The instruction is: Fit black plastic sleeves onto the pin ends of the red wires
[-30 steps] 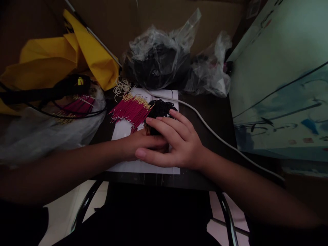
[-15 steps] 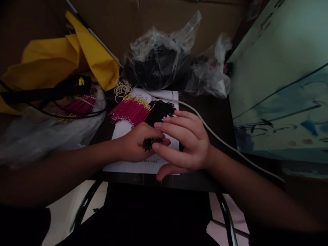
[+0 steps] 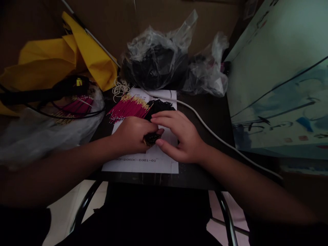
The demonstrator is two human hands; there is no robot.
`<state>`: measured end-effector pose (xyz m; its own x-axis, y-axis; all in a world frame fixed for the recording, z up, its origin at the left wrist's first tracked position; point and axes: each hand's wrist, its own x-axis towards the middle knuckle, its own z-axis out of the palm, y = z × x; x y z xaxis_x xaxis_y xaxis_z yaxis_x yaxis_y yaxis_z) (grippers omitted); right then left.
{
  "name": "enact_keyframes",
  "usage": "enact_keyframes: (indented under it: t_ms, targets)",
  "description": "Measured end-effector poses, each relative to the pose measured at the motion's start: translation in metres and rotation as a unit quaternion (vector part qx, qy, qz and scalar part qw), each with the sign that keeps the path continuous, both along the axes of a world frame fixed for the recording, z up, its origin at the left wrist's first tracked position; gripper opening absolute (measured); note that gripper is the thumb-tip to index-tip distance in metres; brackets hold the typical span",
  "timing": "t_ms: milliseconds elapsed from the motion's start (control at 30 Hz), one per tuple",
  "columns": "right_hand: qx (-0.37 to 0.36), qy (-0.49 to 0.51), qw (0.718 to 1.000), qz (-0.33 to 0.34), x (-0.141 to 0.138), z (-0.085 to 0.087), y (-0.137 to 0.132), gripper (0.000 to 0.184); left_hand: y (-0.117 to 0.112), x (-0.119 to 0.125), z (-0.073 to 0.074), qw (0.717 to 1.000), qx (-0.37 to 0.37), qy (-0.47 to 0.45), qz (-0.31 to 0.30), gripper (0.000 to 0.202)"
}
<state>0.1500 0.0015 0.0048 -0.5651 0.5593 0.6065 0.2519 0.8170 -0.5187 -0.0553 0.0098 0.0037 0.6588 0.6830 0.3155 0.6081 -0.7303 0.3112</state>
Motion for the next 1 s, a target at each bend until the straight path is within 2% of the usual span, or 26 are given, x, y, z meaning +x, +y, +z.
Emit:
enact_keyframes:
  t_ms: [167,300,533,667,867,1000]
  targets:
    - [-0.043,-0.002,0.998,0.034,-0.0032,0.0003,0.0032,0.050,0.0017,0.0010,0.0017,0.998,0.026,0.057,0.010,0.030]
    - [-0.038,-0.019,0.998,0.048,-0.0036,0.0007,0.0037,0.046,0.0027,0.0001,0.0034,0.996,0.016,0.090,0.004,0.019]
    - [-0.029,-0.031,0.997,0.064,-0.0016,-0.0016,0.0048,0.047,0.0013,0.0007,0.0041,0.992,0.026,0.126,-0.012,0.024]
    - [-0.010,-0.036,0.998,0.043,-0.0013,-0.0016,0.0051,0.047,0.0032,0.0011,0.0056,0.990,0.002,0.139,-0.004,0.026]
    - [0.056,-0.066,0.996,-0.003,-0.0003,-0.0013,0.0038,0.046,0.0066,0.0004,0.0028,0.990,-0.025,0.140,0.016,0.026]
    - [0.049,-0.018,0.999,-0.015,0.0019,-0.0046,0.0056,0.052,0.0054,0.0011,0.0027,0.992,-0.022,0.122,0.008,0.024]
